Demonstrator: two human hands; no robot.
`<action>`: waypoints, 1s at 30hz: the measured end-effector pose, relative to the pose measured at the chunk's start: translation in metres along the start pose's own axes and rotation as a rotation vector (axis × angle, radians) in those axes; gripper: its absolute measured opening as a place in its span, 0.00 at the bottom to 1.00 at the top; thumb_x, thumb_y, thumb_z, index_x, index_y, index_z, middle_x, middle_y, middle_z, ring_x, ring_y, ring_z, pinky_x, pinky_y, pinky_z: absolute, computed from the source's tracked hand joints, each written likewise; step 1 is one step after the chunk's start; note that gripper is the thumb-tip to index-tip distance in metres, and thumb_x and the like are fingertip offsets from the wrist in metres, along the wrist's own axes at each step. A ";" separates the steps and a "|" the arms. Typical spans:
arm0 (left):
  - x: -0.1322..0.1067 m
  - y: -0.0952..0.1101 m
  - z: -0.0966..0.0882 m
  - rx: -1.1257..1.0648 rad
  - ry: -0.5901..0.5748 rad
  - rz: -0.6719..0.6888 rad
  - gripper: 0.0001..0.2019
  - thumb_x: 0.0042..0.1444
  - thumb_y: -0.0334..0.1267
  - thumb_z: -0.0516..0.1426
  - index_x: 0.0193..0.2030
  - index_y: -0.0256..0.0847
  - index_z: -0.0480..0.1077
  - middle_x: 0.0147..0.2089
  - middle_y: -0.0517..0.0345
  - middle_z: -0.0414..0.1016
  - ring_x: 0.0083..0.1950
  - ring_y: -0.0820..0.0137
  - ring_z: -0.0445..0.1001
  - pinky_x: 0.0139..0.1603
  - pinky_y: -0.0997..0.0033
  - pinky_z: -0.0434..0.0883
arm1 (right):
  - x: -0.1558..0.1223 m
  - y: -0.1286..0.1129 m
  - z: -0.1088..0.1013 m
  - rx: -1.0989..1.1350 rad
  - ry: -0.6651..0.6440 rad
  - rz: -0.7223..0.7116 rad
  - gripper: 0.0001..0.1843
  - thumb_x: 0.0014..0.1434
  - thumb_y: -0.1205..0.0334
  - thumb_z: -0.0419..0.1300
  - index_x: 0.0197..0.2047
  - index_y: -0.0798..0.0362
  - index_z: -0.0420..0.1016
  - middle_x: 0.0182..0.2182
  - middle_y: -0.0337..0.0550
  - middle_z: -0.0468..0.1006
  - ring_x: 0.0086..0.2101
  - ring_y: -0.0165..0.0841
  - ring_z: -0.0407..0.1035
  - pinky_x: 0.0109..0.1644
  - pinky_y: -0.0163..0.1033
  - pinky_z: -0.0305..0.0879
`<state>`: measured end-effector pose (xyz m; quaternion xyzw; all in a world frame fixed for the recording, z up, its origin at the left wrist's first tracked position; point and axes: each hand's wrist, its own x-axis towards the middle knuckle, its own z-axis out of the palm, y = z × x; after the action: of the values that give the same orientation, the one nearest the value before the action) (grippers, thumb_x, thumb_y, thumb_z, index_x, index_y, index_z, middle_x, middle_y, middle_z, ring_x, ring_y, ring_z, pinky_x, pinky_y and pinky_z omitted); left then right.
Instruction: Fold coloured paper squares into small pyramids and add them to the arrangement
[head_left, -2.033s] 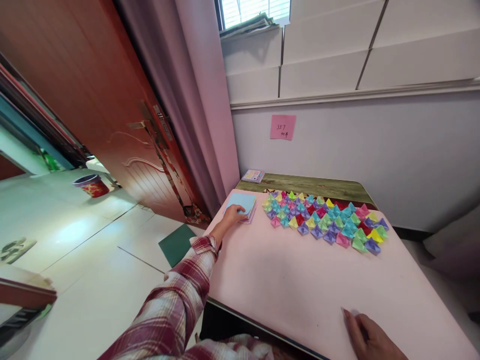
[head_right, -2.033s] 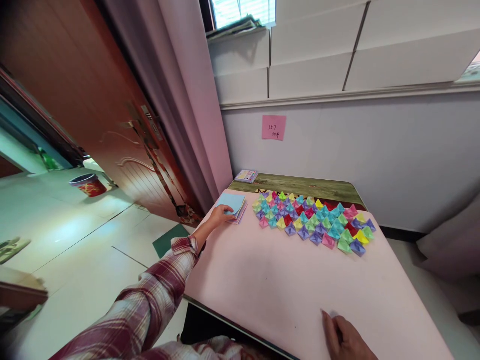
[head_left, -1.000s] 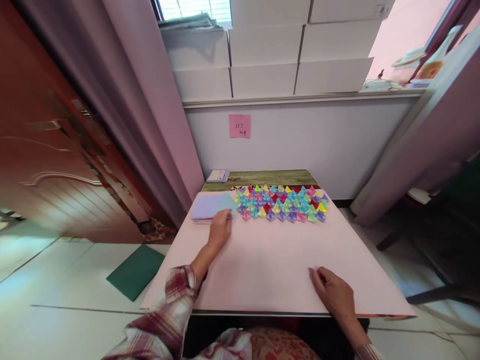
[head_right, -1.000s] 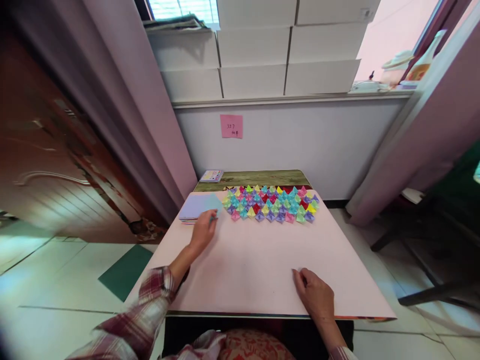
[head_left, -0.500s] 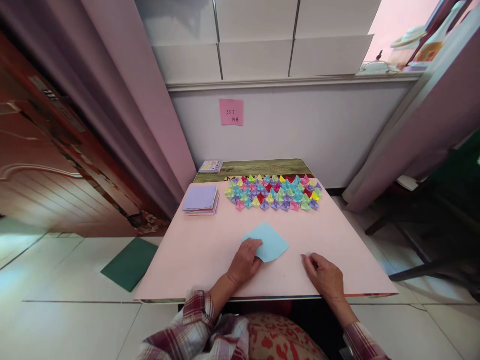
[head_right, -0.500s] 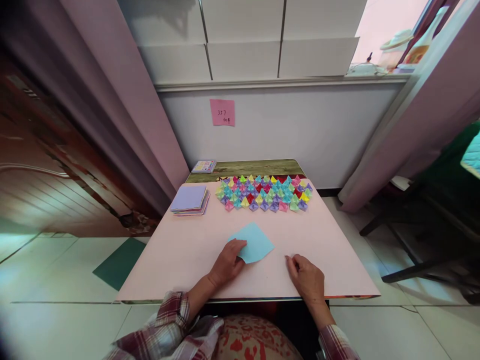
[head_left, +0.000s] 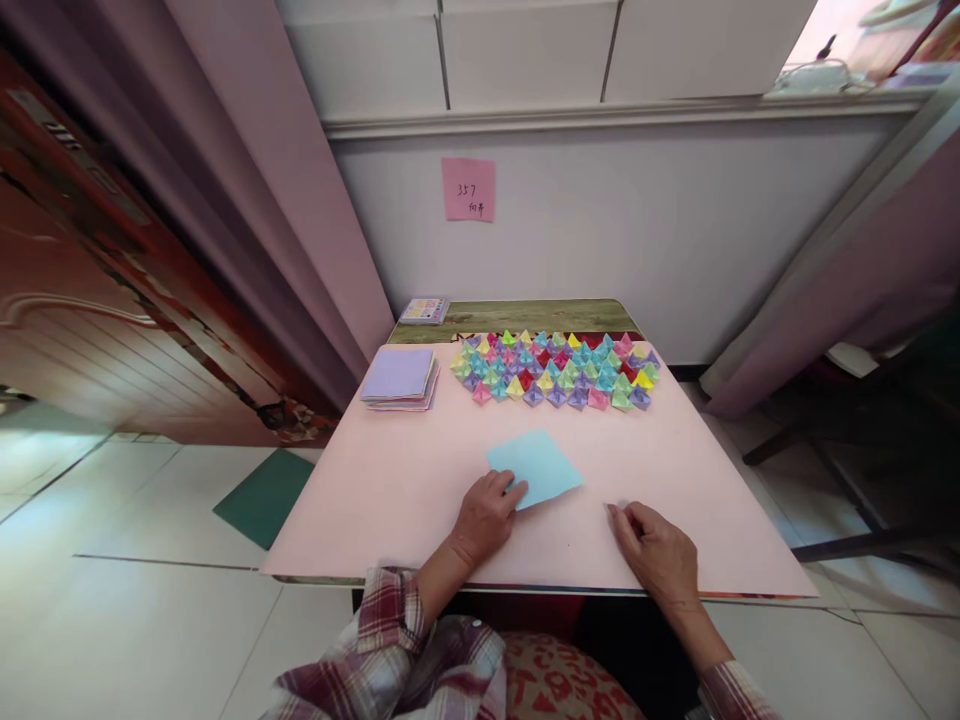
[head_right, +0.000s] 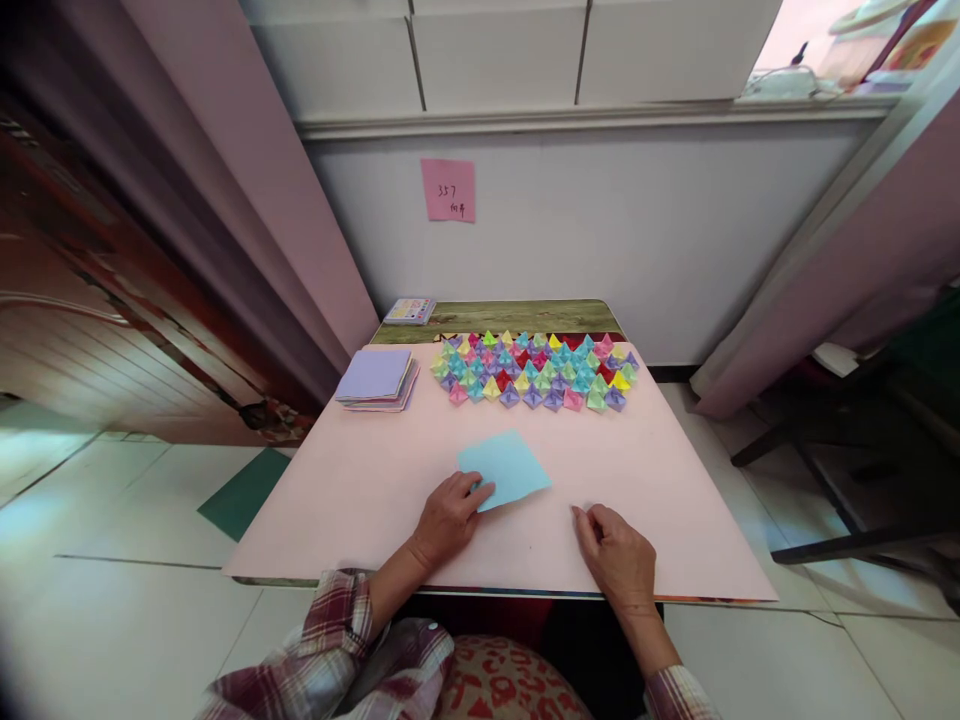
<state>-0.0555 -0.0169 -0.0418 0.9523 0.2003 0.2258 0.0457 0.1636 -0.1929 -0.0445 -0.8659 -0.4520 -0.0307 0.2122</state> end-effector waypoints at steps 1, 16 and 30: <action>-0.001 -0.001 0.001 -0.010 0.017 0.029 0.23 0.48 0.21 0.52 0.51 0.40 0.70 0.48 0.47 0.72 0.46 0.61 0.70 0.45 0.60 0.72 | 0.000 0.001 0.000 0.025 -0.004 -0.004 0.23 0.64 0.44 0.51 0.24 0.50 0.68 0.20 0.35 0.71 0.21 0.29 0.64 0.26 0.34 0.50; -0.008 -0.001 -0.010 -0.245 0.049 0.208 0.26 0.45 0.24 0.52 0.52 0.41 0.71 0.47 0.52 0.76 0.43 0.63 0.71 0.43 0.61 0.73 | -0.003 -0.025 -0.003 0.147 -0.121 -0.525 0.30 0.59 0.51 0.61 0.62 0.48 0.64 0.59 0.50 0.69 0.50 0.42 0.71 0.49 0.42 0.71; -0.015 0.006 -0.009 -0.245 -0.055 -0.039 0.22 0.47 0.21 0.51 0.46 0.45 0.74 0.43 0.53 0.72 0.43 0.66 0.70 0.43 0.66 0.70 | 0.009 -0.020 0.007 0.333 -0.264 -0.209 0.22 0.54 0.65 0.58 0.53 0.44 0.76 0.49 0.41 0.76 0.39 0.36 0.74 0.36 0.36 0.69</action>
<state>-0.0703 -0.0283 -0.0386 0.9413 0.1885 0.2212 0.1716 0.1521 -0.1729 -0.0419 -0.7639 -0.5618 0.1362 0.2868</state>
